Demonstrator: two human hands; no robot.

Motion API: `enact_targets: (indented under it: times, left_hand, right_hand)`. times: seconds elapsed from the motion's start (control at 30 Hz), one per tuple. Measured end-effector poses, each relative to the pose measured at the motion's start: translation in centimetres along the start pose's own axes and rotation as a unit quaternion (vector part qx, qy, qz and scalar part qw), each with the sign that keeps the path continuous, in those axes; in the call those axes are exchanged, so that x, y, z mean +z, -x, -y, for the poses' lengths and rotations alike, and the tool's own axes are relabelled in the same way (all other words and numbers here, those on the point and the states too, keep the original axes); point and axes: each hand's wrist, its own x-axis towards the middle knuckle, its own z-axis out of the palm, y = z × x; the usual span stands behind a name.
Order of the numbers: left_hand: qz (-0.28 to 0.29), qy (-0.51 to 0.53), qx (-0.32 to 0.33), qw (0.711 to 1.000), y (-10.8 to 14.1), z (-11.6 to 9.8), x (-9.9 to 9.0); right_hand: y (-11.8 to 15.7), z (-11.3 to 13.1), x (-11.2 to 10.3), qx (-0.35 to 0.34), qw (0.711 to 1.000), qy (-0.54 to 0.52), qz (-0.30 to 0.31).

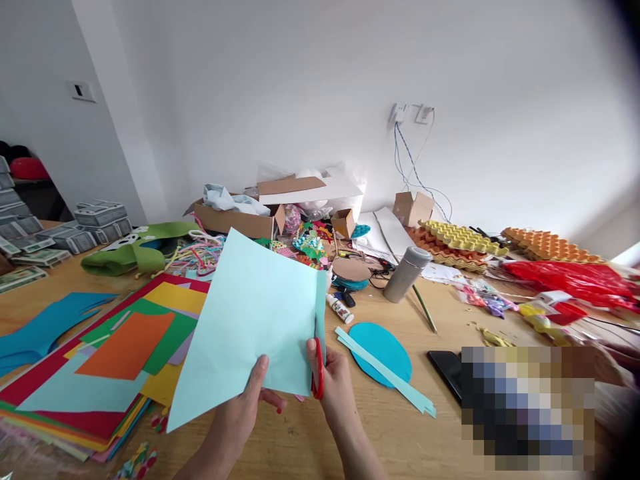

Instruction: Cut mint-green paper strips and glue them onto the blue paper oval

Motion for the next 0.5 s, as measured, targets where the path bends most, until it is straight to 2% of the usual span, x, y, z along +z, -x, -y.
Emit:
enact_targets:
  times: [0.17,0.3,0.5]
  left_hand:
    - [0.005,-0.019,0.004,1.0,0.15,0.0,0.06]
    - [-0.004,-0.022,0.017,1.0,0.39,-0.17,0.32]
    - [0.01,-0.013,-0.002,1.0,0.56,-0.47,0.28]
  right_hand:
    - [-0.38,-0.19,-0.42,0.003,1.0,0.024,0.0]
    - [-0.51,-0.08,-0.74,0.004,0.999,0.039,-0.032]
    - [-0.52,-0.14,-0.94,-0.003,0.998,0.038,-0.052]
